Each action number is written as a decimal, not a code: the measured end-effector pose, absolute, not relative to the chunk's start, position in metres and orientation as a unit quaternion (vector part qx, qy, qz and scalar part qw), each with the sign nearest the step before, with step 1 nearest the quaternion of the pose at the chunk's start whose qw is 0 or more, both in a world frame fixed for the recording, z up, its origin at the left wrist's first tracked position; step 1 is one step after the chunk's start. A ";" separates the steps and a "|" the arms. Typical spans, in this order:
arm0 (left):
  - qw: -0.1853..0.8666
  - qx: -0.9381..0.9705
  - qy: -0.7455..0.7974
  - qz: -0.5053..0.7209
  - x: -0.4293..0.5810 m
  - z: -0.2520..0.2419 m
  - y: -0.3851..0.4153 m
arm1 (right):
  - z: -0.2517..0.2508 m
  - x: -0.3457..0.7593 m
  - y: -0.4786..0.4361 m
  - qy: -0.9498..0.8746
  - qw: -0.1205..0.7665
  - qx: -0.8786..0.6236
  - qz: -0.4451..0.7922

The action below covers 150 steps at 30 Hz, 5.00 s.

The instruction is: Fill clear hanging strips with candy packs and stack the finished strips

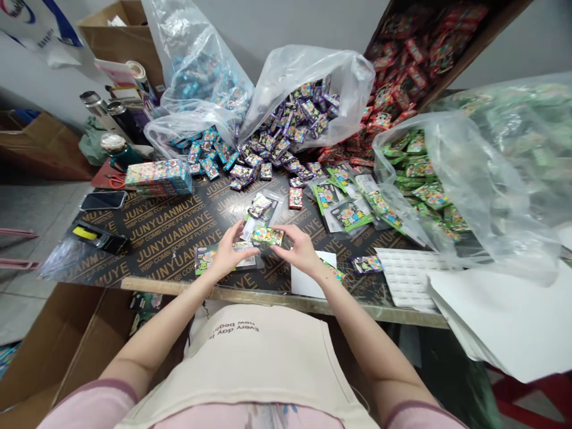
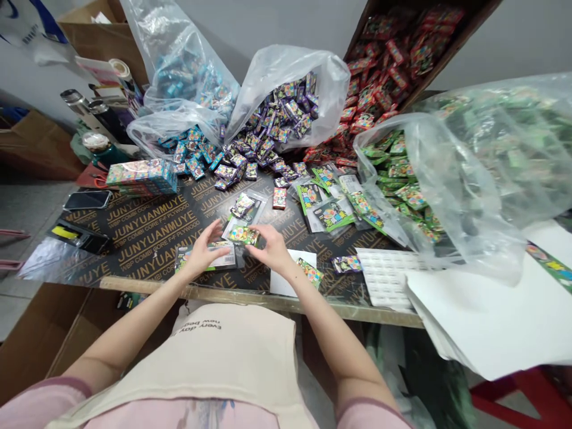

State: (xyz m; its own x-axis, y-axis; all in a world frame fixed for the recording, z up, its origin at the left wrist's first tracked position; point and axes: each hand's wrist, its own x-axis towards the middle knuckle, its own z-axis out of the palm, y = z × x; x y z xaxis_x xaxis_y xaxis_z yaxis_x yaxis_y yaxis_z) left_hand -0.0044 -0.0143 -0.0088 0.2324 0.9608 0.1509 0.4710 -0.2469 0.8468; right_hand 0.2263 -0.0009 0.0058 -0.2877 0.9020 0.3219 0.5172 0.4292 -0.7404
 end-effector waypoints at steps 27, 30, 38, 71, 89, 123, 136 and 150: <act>0.370 0.722 0.527 0.253 -0.023 -0.014 -0.026 | -0.015 0.220 -0.020 -0.812 0.321 -0.462 0.158; 0.236 0.827 0.497 0.115 -0.037 -0.029 -0.020 | -0.029 0.226 -0.017 -0.837 0.245 -0.463 0.158; 0.272 0.834 0.461 0.135 -0.035 -0.027 -0.022 | -0.026 0.217 -0.024 -0.847 0.249 -0.334 0.331; 0.693 0.139 0.464 0.534 0.040 0.010 0.014 | 0.012 0.169 0.004 -0.256 0.597 -0.430 0.627; 0.533 0.463 0.494 0.507 0.021 0.010 0.020 | -0.002 0.180 -0.002 -0.421 0.591 -0.515 0.457; 0.168 0.931 0.281 0.157 0.093 -0.032 0.005 | -0.062 0.340 -0.083 -0.674 0.187 -0.701 0.138; 0.061 0.965 0.254 0.016 0.143 -0.038 -0.012 | -0.049 0.360 -0.115 -0.380 0.414 -0.757 0.334; 0.043 0.987 0.011 0.155 0.134 -0.027 -0.082 | -0.008 0.355 -0.109 -0.353 0.409 -0.553 0.634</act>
State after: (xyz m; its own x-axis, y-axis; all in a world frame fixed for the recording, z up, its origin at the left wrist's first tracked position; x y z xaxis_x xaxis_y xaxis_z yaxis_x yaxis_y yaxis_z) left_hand 0.1342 -0.0821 -0.0269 0.9518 0.0342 0.3049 0.0074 -0.9960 0.0887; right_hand 0.3548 -0.1088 -0.0077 -0.0536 0.9087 -0.4140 -0.1279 -0.4174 -0.8997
